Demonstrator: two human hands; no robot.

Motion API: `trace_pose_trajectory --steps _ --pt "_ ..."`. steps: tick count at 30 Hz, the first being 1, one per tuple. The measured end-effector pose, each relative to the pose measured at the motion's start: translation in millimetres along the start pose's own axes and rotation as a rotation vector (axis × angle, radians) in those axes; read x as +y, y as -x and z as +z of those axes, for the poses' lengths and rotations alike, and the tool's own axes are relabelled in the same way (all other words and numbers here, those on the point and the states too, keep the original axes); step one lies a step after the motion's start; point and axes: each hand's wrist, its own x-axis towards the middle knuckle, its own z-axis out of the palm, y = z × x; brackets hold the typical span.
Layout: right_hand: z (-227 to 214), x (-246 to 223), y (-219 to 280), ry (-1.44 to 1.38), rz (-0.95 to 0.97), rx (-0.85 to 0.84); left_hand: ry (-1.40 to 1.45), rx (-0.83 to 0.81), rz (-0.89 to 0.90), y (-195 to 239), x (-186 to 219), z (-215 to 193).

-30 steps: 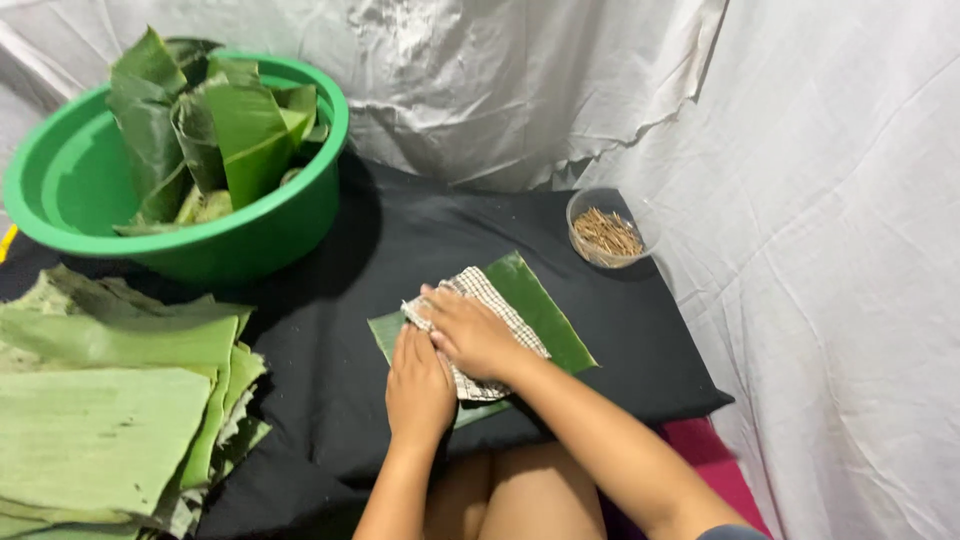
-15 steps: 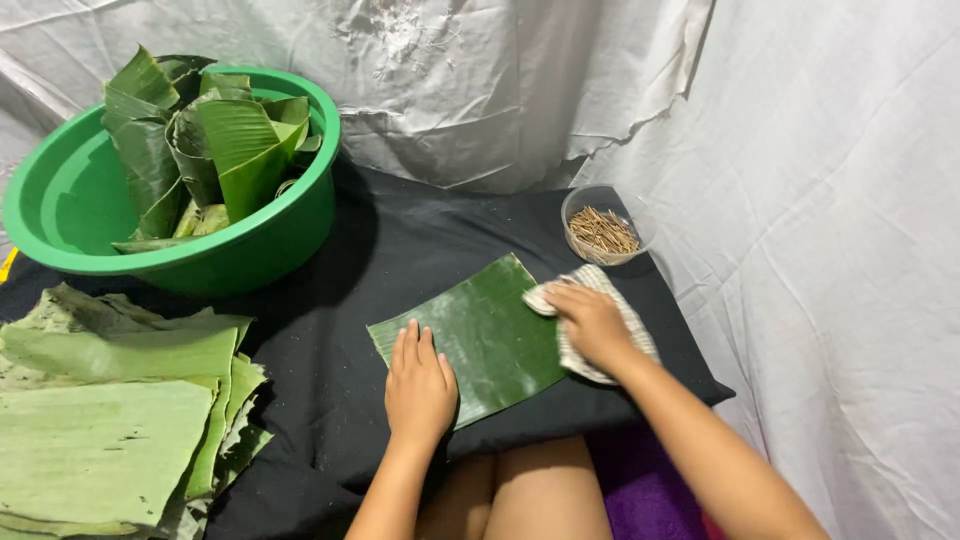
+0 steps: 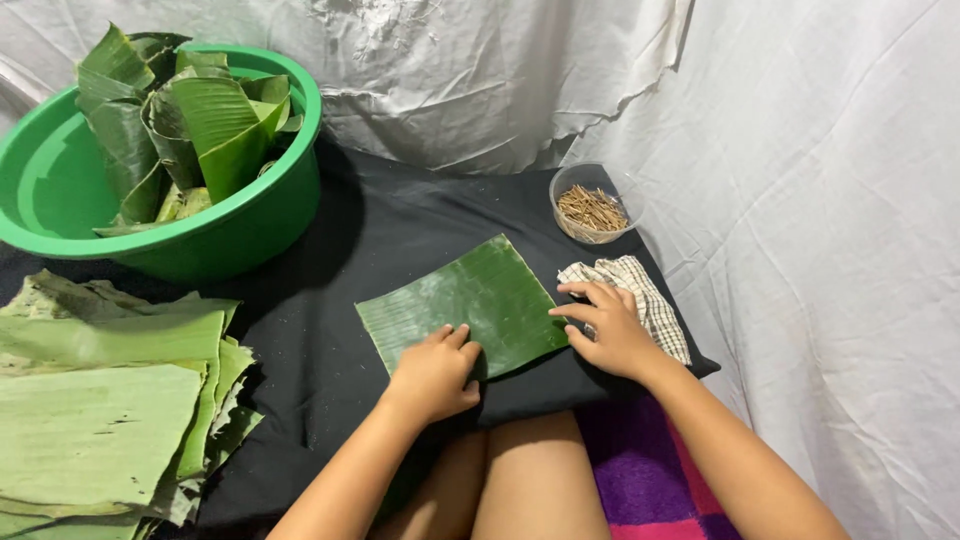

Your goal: Cleaning banana leaves with a cloth and rolling them into cones

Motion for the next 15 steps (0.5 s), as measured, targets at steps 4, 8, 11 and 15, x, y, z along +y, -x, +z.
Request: trace_pose_trajectory --steps 4,8,11,15 --pt "-18.0 -22.9 -3.5 -0.033 -0.054 0.078 -0.168 0.300 0.130 11.1 22.0 8.8" --pt "-54.0 -49.8 -8.9 -0.150 -0.083 -0.320 -0.310 0.526 0.148 16.6 18.3 7.6" --pt "-28.5 -18.3 -23.0 -0.091 -0.214 -0.102 -0.376 0.603 0.069 17.4 7.3 -31.4" --pt "-63.7 -26.2 -74.0 -0.461 -0.270 0.218 0.010 0.391 -0.129 27.8 -15.4 -109.9"
